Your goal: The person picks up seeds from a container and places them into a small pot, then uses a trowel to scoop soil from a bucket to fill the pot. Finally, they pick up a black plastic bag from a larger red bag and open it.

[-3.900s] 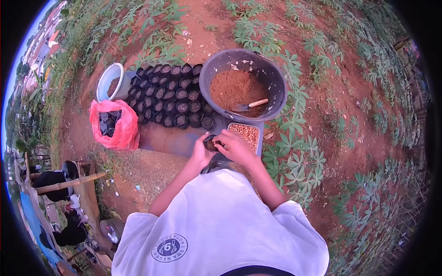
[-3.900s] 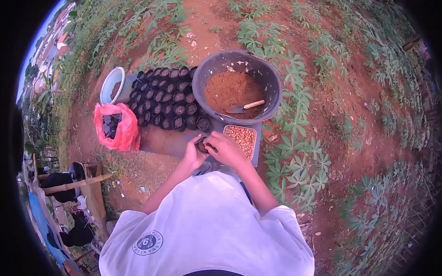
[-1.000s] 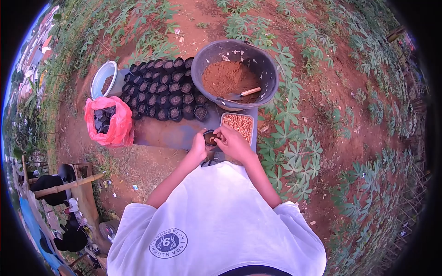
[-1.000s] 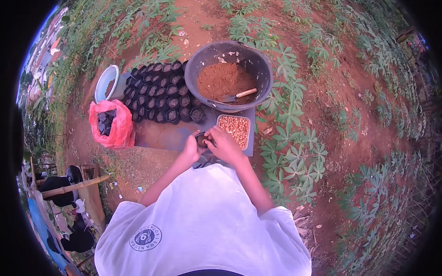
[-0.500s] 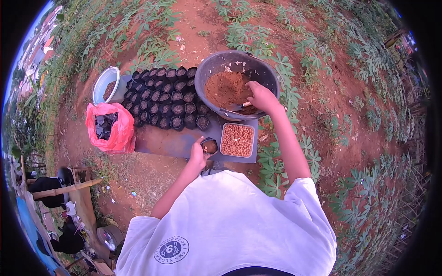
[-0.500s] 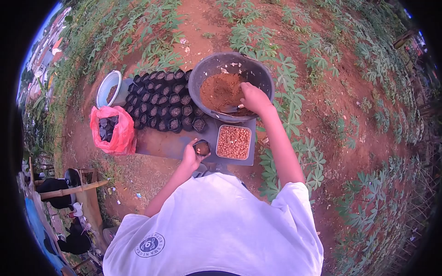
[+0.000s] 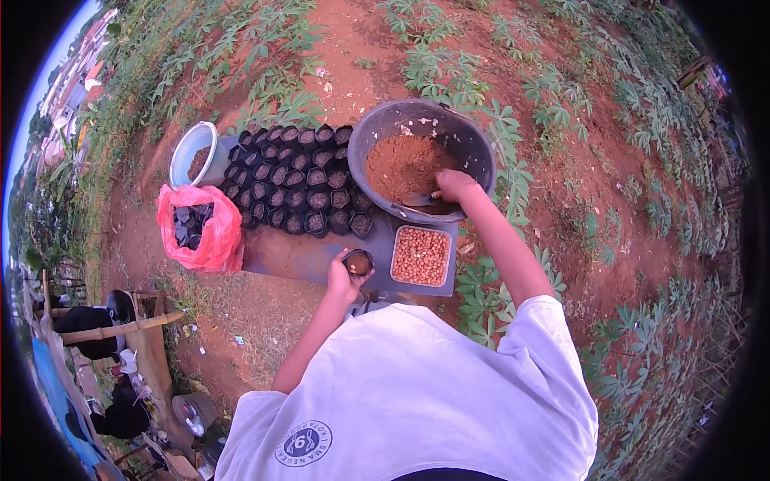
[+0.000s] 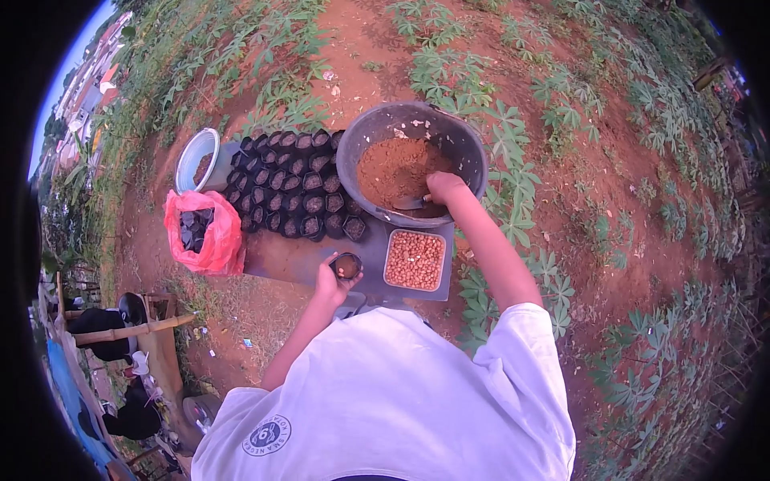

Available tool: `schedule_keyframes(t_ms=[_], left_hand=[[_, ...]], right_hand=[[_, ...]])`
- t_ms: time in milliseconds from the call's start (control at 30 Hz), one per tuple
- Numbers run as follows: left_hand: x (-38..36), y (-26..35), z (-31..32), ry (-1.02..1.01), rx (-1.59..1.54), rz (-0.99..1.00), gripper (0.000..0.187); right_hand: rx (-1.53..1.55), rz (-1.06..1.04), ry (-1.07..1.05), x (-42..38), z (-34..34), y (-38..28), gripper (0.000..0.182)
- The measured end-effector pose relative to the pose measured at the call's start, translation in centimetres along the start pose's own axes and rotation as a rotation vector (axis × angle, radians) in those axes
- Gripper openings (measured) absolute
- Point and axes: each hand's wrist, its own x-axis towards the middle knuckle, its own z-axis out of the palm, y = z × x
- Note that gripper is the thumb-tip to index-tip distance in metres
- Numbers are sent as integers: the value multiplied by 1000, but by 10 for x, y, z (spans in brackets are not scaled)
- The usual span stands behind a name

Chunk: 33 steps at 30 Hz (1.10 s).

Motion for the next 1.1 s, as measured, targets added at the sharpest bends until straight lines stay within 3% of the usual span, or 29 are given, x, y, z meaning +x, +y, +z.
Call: schedule_keyframes(t_ms=[367,633,700,967,1100], left_hand=[[4,13,16,-138,-52,-5,34],[0,17,11,-135,-79,-7,38],[0,14,6,-131,-79,-13,39],[-10,5,0,-86,-22,-72,40],[-17,-3,-9,-56,-17,-99,40]], right_hand=[[-91,18,-139,13,5,4,36],[96,-90,-37,-26,-40,-5,46],[158,-148,117,-40,-55,-9,47],[555,-1,311,-83,-75,-17,40],[745,-2,606,-122,-79,-31,24]])
